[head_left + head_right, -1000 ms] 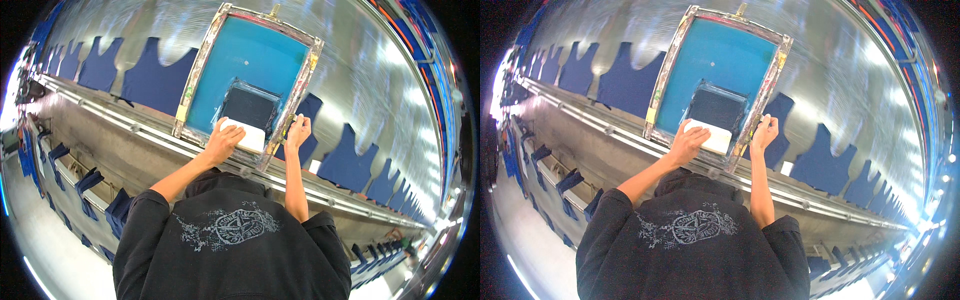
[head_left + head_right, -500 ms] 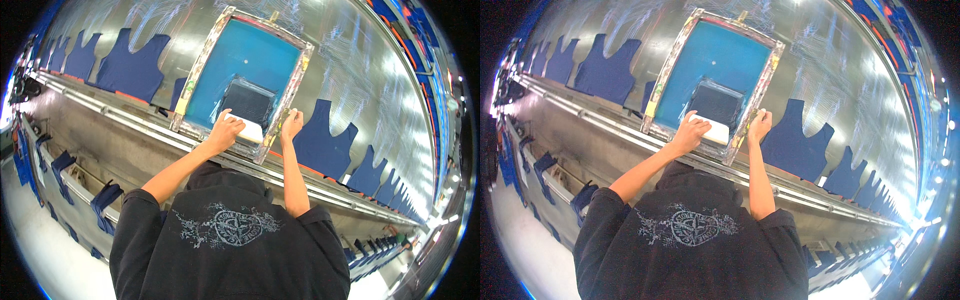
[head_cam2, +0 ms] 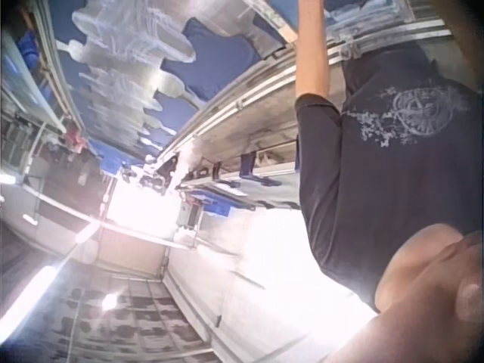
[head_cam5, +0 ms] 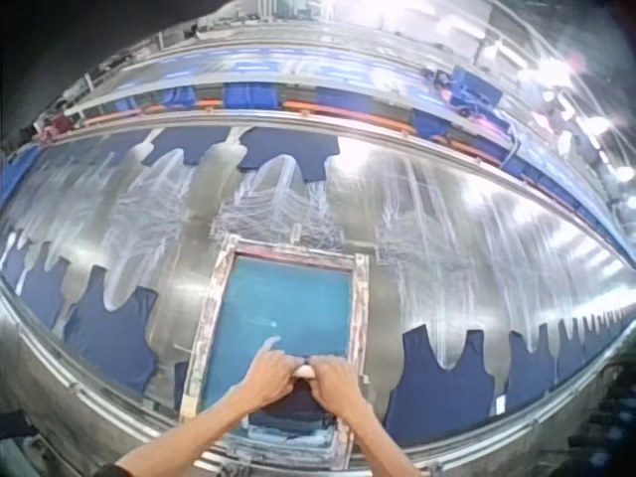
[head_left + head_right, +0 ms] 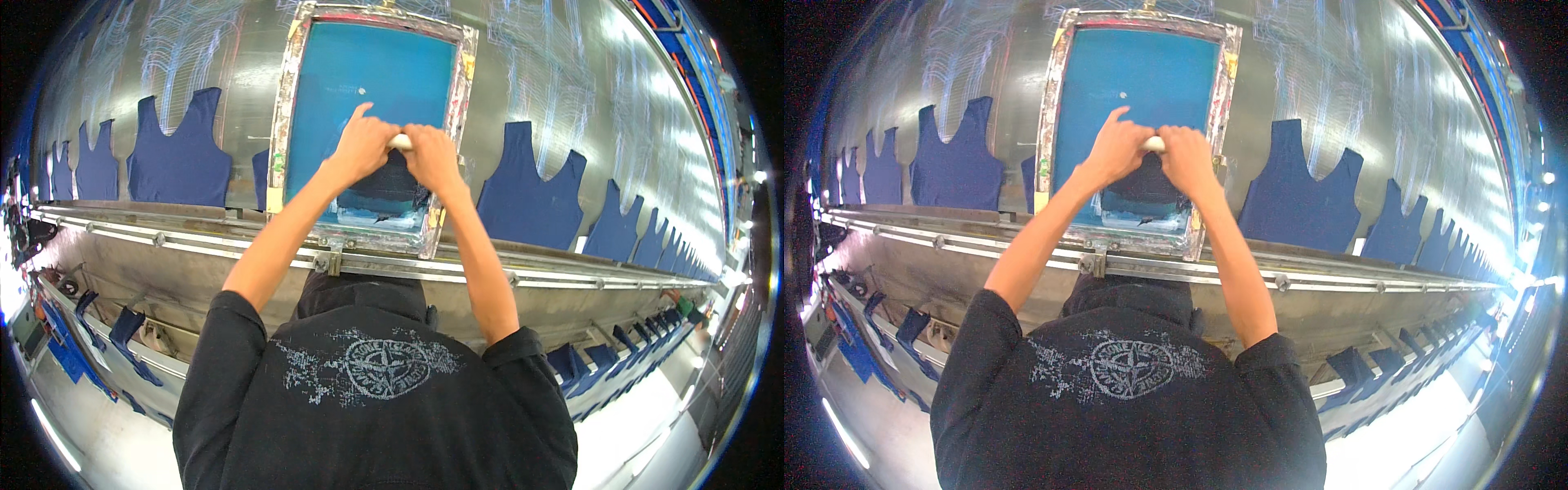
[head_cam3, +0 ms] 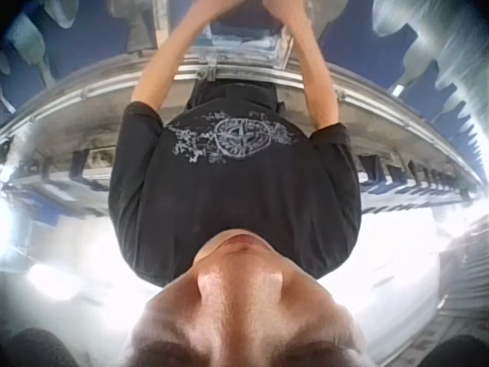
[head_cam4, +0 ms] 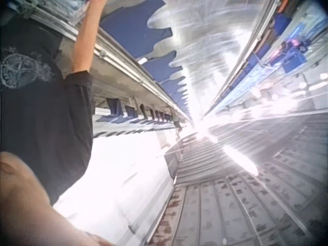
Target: The person uses a squeegee to pull dark ink across a screen-printing frame, applying it to a series of blue garments laid out on a conveyor. After completing a pass, the person lifts the frame and walks to a different section of the line to continue printing.
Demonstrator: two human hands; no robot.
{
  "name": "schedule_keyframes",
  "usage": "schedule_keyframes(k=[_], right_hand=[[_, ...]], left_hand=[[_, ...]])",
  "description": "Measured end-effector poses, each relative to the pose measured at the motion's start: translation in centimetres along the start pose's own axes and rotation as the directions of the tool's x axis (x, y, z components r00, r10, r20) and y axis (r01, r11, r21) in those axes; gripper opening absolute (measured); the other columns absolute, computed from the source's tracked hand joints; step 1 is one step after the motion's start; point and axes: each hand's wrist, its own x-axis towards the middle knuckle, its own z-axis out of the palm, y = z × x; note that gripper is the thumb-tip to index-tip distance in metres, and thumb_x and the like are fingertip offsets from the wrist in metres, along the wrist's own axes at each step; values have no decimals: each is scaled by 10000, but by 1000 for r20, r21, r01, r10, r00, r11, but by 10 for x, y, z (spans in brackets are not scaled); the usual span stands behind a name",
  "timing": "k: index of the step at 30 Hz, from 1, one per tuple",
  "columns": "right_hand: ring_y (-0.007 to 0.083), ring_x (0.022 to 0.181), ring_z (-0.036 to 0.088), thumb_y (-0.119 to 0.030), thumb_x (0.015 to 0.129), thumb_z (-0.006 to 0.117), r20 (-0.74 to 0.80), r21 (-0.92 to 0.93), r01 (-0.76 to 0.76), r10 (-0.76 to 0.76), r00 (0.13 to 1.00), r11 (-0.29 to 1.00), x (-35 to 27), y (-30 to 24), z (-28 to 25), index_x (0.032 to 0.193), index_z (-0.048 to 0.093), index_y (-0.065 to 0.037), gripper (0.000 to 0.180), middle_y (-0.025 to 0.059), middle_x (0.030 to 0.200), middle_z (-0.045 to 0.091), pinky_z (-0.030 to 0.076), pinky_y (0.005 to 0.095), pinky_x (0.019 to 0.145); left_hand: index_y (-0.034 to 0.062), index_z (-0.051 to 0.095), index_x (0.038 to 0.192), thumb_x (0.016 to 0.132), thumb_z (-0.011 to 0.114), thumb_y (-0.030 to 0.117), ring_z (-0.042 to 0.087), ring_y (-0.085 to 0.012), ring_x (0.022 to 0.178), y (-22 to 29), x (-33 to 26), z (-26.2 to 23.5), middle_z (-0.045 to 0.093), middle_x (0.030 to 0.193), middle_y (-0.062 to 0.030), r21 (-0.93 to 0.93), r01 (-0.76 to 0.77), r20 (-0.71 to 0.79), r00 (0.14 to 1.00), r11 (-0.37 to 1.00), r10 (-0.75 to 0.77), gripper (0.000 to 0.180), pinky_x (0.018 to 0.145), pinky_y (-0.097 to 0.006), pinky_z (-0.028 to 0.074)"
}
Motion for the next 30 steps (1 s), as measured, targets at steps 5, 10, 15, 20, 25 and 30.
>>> schedule_keyframes(k=[5,10,15,20,25,30], right_hand=[[334,881,613,20,714,668,25,52,-35,34,999,998,-89,-42,28,1056,669,-77,356,130,897,658,462,467,867],[342,1036,664,-140,821,789,20,230,-137,136,991,964,-101,-37,7,1194,680,-41,401,167,1063,718,471,445,957],[298,985,659,-384,967,728,-395,499,-540,732,555,678,-82,30,-5,1252,623,15,501,108,1017,713,491,442,941],[69,593,510,-391,1021,675,167,809,-558,840,516,182,-67,65,9,969,595,-90,315,-5,733,551,420,253,522],[80,665,451,-221,992,687,-440,639,-431,763,474,637,-41,19,28,825,565,-45,271,-9,717,522,365,296,603],[94,712,451,-162,986,661,-284,784,-370,817,501,499,21,-65,97,829,554,-26,234,-4,765,520,401,318,641]], left_hand=[[113,710,1011,735,680,6,688,-256,958,50,-95,24,738,935,-84,-23,16,-8,1000,1000,-16,297,1145,-477,386],[132,772,1043,814,731,141,708,-299,935,44,-85,11,746,880,-117,-119,150,305,946,981,-107,233,1157,-532,345],[145,762,1065,835,695,116,713,-284,977,14,-14,1,752,926,-113,66,122,104,986,990,-128,241,1203,-556,291],[96,716,1098,783,653,-12,700,-236,1013,30,-66,16,744,1064,-77,-24,29,-247,968,999,-34,339,1217,-574,283],[78,672,1279,727,679,-56,669,-227,1192,47,-181,15,720,1272,-71,-137,23,-296,953,990,-63,568,1245,-578,246],[92,685,1247,717,681,-56,683,-230,1169,-53,-220,-24,740,1242,-65,-83,85,-247,963,993,-104,550,1257,-564,223]])
